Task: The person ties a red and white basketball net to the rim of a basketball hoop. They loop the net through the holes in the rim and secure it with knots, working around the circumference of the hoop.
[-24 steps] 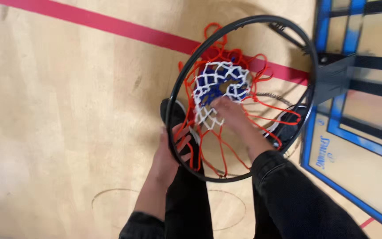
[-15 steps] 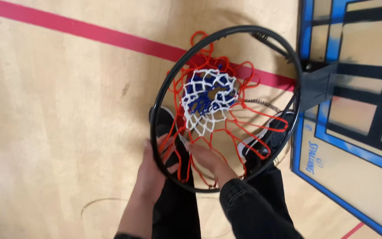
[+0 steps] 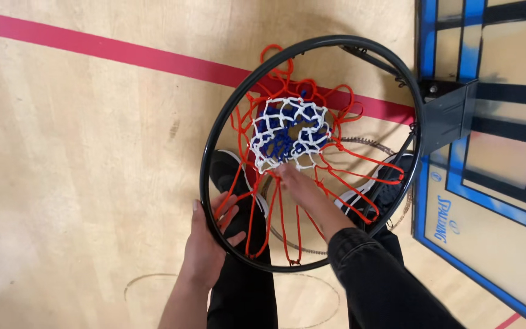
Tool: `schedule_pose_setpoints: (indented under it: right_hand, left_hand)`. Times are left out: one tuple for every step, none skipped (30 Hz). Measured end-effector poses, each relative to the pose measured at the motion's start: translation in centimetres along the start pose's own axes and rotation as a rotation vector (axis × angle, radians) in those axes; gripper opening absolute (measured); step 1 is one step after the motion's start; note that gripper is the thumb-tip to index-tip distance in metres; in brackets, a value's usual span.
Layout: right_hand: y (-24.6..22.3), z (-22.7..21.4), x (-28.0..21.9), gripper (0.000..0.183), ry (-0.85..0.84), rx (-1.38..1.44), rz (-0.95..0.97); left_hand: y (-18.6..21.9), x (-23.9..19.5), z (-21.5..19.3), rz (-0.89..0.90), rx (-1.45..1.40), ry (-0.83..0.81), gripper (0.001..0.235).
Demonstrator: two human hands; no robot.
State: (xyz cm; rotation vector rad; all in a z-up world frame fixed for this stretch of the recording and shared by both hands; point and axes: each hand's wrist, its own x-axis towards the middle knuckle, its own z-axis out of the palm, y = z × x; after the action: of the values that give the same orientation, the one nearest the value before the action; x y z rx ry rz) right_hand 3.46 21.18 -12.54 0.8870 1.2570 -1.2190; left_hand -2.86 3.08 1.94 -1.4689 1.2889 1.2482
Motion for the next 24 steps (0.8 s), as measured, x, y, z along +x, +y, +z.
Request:
schedule_pose_setpoints:
  right_hand:
    - [0.8,-0.5,0.1,0.062,0.038,0.057,-0.082]
    - [1.6,-1.0,0.2,0.056,0.077,0.115,-0.163]
    - [2.4,-1.4,0.5,0.056,0.082,0.120,-0.156]
    - [3.1,-1.9,0.8,0.055,0.101,0.053,-0.112]
    - [3.9,-2.7,1.2,0.055,0.124,-0.015,-0.068]
    - [4.0,-2.9,0.9,0.055,0.133,-0.011,-0.062]
    - [4.0,-2.8,0.6,0.050,0.056,-0.075,0.026]
    - [3.9,-2.7,0.3,0.060,-0.021,-0.138,0.116]
    - [3.3,-2.1,-0.7,0.060,-0.026,-0.139,0.111]
    - [2.7,-1.4,-1.7,0.065,-0.100,-0.184,0.208]
    - [2.6,-1.2,-2.9,0.090,-0.169,-0.236,0.313]
    - [3.4,-0.4,-1.7,0.090,-0.168,-0.244,0.319]
    - [4.5,0.6,-0.6,0.100,-0.155,-0.204,0.251]
    - [5.5,1.5,0.5,0.111,-0.142,-0.165,0.183]
    - [4.6,1.4,0.6,0.111,-0.150,-0.160,0.186]
    - [3.6,1.4,0.6,0.081,-0.035,-0.147,0.080]
    - [2.5,0.9,0.9,0.064,0.085,-0.138,-0.030]
    - [2.2,0.7,2.5,0.064,0.083,-0.139,-0.031]
    - [2.3,-0.1,3.9,0.074,0.076,-0.151,0.005]
    - [2.3,-0.8,5.3,0.095,0.070,-0.163,0.042]
    - [2.7,-1.2,5.5,0.095,0.073,-0.164,0.043]
    - [3.1,-1.5,5.6,0.091,0.035,-0.230,0.022]
    - [3.0,-1.6,5.9,0.089,-0.004,-0.298,-0.010]
    - [2.2,-1.8,4.0,0.089,-0.004,-0.302,-0.019]
  left_hand:
    - [-0.6,0.7,-0.4,0.009,-0.015,-0.021,0.073]
    - [-1.2,1.5,-0.8,0.019,-0.030,-0.043,0.074]
    - [-1.0,1.1,-0.7,0.012,-0.023,-0.047,0.074]
    - [-0.8,0.8,-0.5,0.018,-0.027,-0.029,0.074]
    - [-0.7,0.7,-0.1,0.025,-0.032,-0.015,0.074]
    - [-0.4,0.0,0.6,0.020,-0.026,-0.024,0.074]
    - [0.0,-0.8,1.1,0.027,-0.009,0.008,0.072]
    - [0.5,-1.6,1.6,0.033,0.009,0.040,0.071]
    - [0.3,-1.1,1.3,0.037,0.007,0.046,0.071]
    - [0.2,-0.6,0.9,0.045,0.000,0.033,0.074]
    - [-0.5,0.0,0.8,0.045,-0.014,0.015,0.076]
    - [-0.4,-0.1,1.0,0.040,-0.022,0.014,0.076]
    - [-0.2,-0.2,1.1,0.042,-0.001,0.026,0.077]
    - [-0.1,-0.2,1.1,0.044,0.019,0.038,0.078]
    - [0.1,-0.5,1.3,0.039,0.023,0.045,0.078]
    - [0.2,-0.9,1.5,0.032,0.027,0.051,0.077]
    - [0.4,-1.1,1.9,0.030,0.024,0.051,0.077]
    - [0.4,-0.8,1.5,0.031,0.023,0.054,0.077]
    - [0.1,-0.5,1.4,0.043,0.010,0.053,0.076]
    - [-0.2,-0.2,1.3,0.055,-0.004,0.052,0.075]
    - [-0.1,-0.4,1.7,0.054,-0.005,0.049,0.075]
    - [0.0,-0.7,1.9,0.046,0.005,0.059,0.075]
    - [0.4,-1.0,2.1,0.048,0.012,0.073,0.075]
    - [0.3,-1.0,1.9,0.056,0.007,0.074,0.075]
